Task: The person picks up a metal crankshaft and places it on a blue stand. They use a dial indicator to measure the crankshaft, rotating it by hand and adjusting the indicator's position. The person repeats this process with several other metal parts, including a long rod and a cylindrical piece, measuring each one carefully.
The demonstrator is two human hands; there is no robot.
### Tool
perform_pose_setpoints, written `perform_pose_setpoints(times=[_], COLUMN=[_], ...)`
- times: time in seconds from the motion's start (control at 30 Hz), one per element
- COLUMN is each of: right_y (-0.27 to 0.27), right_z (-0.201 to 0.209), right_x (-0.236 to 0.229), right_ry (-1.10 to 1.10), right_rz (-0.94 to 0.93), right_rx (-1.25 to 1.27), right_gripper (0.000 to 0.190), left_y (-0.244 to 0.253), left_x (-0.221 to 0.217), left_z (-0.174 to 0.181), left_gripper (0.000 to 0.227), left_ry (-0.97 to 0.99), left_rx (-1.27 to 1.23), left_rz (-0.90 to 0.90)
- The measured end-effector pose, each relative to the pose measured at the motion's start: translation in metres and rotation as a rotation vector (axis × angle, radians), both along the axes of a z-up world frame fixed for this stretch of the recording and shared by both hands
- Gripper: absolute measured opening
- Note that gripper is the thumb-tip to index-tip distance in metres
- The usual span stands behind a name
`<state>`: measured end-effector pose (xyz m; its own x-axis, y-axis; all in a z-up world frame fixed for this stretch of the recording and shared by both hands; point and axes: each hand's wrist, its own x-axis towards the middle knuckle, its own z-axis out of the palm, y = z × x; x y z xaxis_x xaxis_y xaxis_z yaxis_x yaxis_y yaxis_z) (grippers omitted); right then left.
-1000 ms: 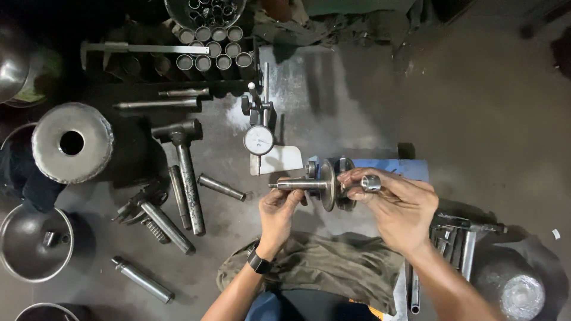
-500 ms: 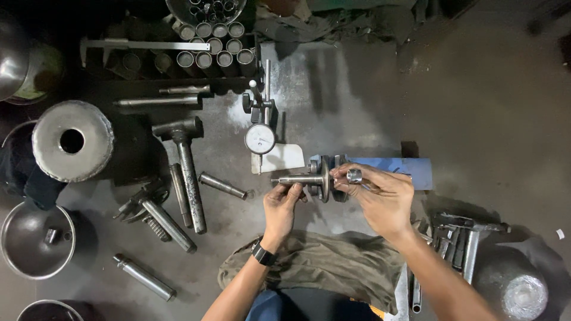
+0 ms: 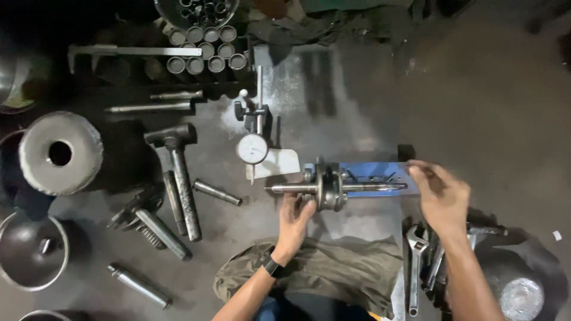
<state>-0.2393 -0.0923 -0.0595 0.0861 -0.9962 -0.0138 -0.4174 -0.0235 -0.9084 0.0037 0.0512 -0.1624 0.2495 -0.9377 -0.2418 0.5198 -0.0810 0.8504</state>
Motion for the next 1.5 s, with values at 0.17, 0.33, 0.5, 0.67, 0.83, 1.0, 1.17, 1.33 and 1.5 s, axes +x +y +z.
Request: perform_pose_setpoints(times=[0.17,0.33,0.5,0.67,0.83,1.0,1.17,1.33,1.5], right_y=[-0.014,-0.016,-0.014,-0.012,-0.012,-0.013,-0.009,-0.011,-0.012], right_z=[-0.068,-0.076,-0.069,-0.083,-0.063,-0.045,-0.106,-0.087,-0.092], right_x=[-0.045,-0.04,-0.033,-0.044,-0.032,-0.021,-0.058,-0.041,-0.045], right_ry=[-0.082,-0.168,-0.152,-0.232,-0.139,-0.131,-0.305,-0.127,-0.204], right_rz=[0.008,0.012,0.067,0.135,0.098,0.113,0.093,0.05,0.064], right_rx=[0.73,0.807,0.755,0.71,0.691,0.696,0.74,0.702,0.692], right_gripper=[0.044,0.038,0.027,0.024,0.021,0.037,0.028,0.018,0.017], left_y=[0.002,-0.001,0.002,0.004,0.001,0.0,0.0,-0.001,-0.001], left_x=[-0.009,-0.007,-0.007,-0.009,-0.005,-0.002,-0.002,-0.002,-0.003], left_z=[-0.021,-0.011,-0.016,-0.02,-0.009,0.001,0.001,0.006,0.002], left_gripper=[0.067,0.07,0.071,0.073,0.071,0.073,0.07,0.072,0.074], left_ry=[-0.06,-0.043,-0.115,-0.028,-0.071,-0.06,-0.098,-0.07,-0.023], left_rx=[0.032,0.053,0.1,0.092,0.056,0.129,0.155,0.124,0.137], left_rz=[0.04,0.027,0.024,0.039,0.034,0.022,-0.02,0.0,-0.002])
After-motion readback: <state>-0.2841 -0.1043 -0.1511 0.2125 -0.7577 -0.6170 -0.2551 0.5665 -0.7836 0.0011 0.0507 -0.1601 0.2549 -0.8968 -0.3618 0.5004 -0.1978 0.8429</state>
